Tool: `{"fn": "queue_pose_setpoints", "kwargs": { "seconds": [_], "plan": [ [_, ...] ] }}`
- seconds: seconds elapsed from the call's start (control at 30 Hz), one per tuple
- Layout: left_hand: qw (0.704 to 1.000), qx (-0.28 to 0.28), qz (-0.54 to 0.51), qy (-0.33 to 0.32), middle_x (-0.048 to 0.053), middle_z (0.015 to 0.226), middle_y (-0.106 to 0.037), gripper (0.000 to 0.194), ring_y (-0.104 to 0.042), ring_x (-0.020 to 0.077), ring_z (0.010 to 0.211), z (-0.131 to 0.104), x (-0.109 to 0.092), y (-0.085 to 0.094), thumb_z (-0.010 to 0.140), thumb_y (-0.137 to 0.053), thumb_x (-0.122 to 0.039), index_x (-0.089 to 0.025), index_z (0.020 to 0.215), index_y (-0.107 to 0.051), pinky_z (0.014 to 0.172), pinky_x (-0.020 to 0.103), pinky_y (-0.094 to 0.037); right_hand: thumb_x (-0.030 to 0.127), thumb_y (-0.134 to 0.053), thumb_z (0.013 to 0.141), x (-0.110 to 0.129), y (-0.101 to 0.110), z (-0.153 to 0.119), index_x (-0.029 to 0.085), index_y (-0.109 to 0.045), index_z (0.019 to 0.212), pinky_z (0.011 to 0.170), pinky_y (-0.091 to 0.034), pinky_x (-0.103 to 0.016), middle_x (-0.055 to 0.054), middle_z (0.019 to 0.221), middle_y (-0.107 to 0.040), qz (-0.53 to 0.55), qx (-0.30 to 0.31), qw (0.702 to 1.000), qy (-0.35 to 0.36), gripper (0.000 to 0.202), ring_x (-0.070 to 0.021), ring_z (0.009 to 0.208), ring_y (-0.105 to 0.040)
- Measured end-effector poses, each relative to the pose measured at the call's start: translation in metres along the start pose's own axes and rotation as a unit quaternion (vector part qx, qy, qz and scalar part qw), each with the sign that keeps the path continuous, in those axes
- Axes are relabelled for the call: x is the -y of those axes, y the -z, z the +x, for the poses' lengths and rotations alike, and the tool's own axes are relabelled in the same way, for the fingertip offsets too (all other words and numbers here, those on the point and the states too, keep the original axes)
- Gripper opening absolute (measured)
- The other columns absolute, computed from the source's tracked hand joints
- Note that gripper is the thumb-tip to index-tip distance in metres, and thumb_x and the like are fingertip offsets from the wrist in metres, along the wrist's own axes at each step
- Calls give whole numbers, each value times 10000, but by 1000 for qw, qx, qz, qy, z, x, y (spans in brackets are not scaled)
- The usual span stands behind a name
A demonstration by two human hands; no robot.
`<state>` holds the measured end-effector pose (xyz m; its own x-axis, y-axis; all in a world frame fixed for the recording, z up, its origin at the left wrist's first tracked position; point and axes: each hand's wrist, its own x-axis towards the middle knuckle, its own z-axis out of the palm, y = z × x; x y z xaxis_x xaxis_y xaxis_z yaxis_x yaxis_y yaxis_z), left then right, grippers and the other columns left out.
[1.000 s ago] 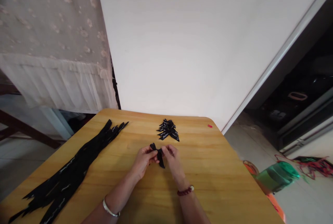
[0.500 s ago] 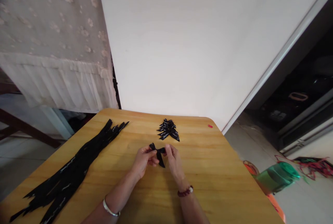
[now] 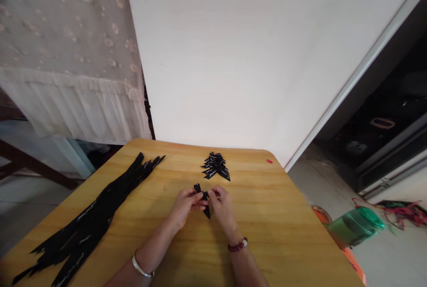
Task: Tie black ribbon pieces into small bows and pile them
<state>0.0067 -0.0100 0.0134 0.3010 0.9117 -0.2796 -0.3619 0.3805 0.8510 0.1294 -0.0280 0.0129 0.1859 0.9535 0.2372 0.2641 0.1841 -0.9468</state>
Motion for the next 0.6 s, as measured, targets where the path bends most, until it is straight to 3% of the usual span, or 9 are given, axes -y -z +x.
{"fn": "queue_pose_setpoints", "kwargs": {
  "seconds": [0.23,0.47,0.6],
  "plan": [
    [1000,7,29,1,55,583,-632,57,-607,141,482,-1,1,-1,644,-583,-141,-86,660,-579,453,216,-484,355,-475,740,-6,0,0,192,-414,520,452,-295,-222,52,485,-380,-15,4,1000,11,280,-100,474,-368],
    [999,2,36,-2,37,551,-608,58,-609,156,472,-2,0,-4,635,-582,-138,-91,657,-557,445,229,-480,335,-462,752,-10,-1,1,198,-387,502,444,-251,-228,61,453,-366,-109,-15,993,35,295,-93,435,-332],
    [1000,-3,28,7,42,566,-614,58,-611,150,484,-2,-1,-4,635,-581,-135,-90,653,-551,455,224,-481,402,-473,734,-10,-2,2,204,-368,520,455,-318,-222,60,486,-350,-11,3,1000,-3,310,-101,463,-365]
  ]
}}
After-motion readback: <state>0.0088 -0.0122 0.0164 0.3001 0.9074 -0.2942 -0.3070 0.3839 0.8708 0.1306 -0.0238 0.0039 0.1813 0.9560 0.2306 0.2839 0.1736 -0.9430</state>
